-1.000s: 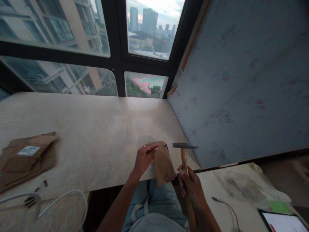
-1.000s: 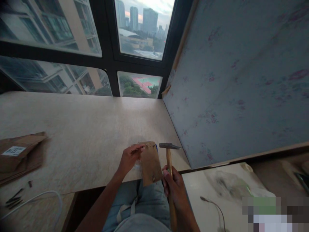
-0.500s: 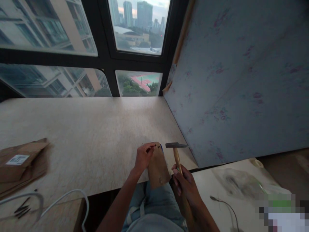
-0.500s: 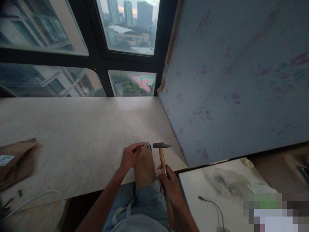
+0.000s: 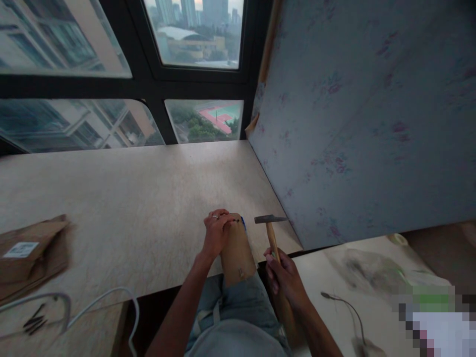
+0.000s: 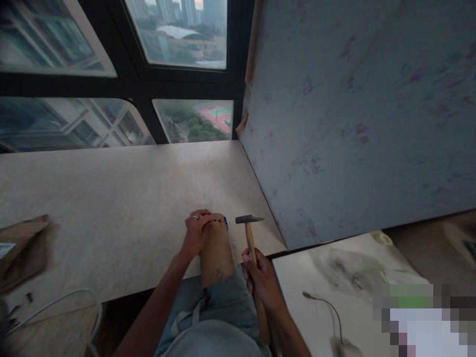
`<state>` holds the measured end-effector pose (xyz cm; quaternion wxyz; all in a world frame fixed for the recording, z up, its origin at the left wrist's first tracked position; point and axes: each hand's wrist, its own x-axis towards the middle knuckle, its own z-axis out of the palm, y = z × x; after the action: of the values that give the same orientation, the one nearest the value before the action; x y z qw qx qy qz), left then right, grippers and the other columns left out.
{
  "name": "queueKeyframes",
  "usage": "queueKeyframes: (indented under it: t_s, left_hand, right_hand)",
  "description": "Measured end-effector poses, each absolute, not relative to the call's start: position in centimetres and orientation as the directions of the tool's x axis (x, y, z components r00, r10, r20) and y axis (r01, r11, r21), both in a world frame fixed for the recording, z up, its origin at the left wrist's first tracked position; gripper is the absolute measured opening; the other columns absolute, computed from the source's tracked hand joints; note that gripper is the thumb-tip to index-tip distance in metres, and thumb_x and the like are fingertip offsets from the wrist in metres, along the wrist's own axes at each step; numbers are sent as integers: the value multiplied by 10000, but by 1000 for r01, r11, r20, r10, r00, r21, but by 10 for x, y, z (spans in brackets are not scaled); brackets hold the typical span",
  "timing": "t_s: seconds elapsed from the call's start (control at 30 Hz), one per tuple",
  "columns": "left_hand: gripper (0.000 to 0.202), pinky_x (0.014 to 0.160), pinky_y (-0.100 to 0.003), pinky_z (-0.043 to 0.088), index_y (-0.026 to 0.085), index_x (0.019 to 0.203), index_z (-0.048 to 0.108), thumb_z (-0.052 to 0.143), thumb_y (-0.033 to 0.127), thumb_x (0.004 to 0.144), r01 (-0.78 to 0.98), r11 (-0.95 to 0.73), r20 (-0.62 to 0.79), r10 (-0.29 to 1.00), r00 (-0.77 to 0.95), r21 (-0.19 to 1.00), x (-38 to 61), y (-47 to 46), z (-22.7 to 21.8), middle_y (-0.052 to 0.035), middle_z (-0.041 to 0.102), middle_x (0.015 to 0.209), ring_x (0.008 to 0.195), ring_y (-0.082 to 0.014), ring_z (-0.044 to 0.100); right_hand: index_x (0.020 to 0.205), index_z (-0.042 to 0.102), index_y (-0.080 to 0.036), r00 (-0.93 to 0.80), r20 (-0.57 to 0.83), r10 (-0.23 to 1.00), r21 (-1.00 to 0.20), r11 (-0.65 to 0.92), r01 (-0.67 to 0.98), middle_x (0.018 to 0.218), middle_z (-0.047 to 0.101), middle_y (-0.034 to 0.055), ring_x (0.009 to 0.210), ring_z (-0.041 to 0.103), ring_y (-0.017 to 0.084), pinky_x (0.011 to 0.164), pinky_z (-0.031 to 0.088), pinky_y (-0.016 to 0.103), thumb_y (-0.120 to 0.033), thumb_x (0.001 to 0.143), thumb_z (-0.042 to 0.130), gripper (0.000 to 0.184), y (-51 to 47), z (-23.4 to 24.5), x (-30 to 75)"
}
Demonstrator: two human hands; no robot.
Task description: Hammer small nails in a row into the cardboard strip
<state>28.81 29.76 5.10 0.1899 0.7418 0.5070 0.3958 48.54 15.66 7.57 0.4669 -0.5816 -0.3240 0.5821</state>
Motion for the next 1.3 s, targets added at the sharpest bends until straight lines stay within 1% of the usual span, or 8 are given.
queueKeyframes:
  t_s: [0.17,0.43,0.67,0.87,1.0,1.13,1.3]
  left_hand:
    - [220,946,-492,431,257,965,759,574,163,894,625,-386,363,916,172,678,291,298,45,-80,681,1076,1039,-259,576]
    - [170,978,-510,409,260,925,770,605,234,891,615,-354,363,924,117,704,292,296,38,-78,697,1071,1038,-265,591]
    - [177,980,-512,390,258,908,776,607,212,884,605,-331,340,935,104,724,294,294,38,-82,702,1082,1054,-276,590]
    - [176,973,-529,331,247,937,766,597,208,904,662,-313,305,943,132,681,296,292,44,-95,700,1110,1084,-288,572]
    - [180,943,-511,319,244,947,761,592,192,911,690,-332,303,938,169,643,296,292,45,-93,700,1105,1088,-284,561]
    - [203,937,-491,304,259,960,759,581,173,916,700,-365,318,926,204,614,295,290,46,-84,706,1102,1093,-273,559]
    - [221,929,-469,301,264,1005,749,569,168,919,695,-406,331,910,249,594,293,287,50,-81,715,1099,1068,-256,577]
  right_hand:
    - [978,559,-209,99,-357,929,-930,-344,-129,538,485,-113,303,373,35,291,301,130,-534,896,598,337,158,76,486]
    - [975,554,-206,83,-359,930,-928,-345,-141,523,474,-115,299,366,43,294,301,140,-529,894,597,336,160,79,485]
    - [978,562,-204,78,-367,927,-926,-356,-127,525,484,-109,300,373,49,297,301,148,-526,892,594,334,159,76,486]
    - [997,555,-215,79,-381,921,-917,-366,-158,534,481,-113,304,371,48,296,307,143,-525,890,608,332,157,72,485]
    - [986,558,-220,79,-383,920,-917,-369,-149,532,483,-113,304,363,50,301,306,146,-537,881,611,338,157,73,483]
    - [993,555,-223,72,-353,933,-933,-346,-94,516,458,-116,309,352,57,307,287,153,-539,896,584,332,163,85,483]
    - [984,563,-230,-24,-300,954,-949,-296,106,534,430,-105,342,318,66,325,267,173,-522,928,525,300,175,115,487]
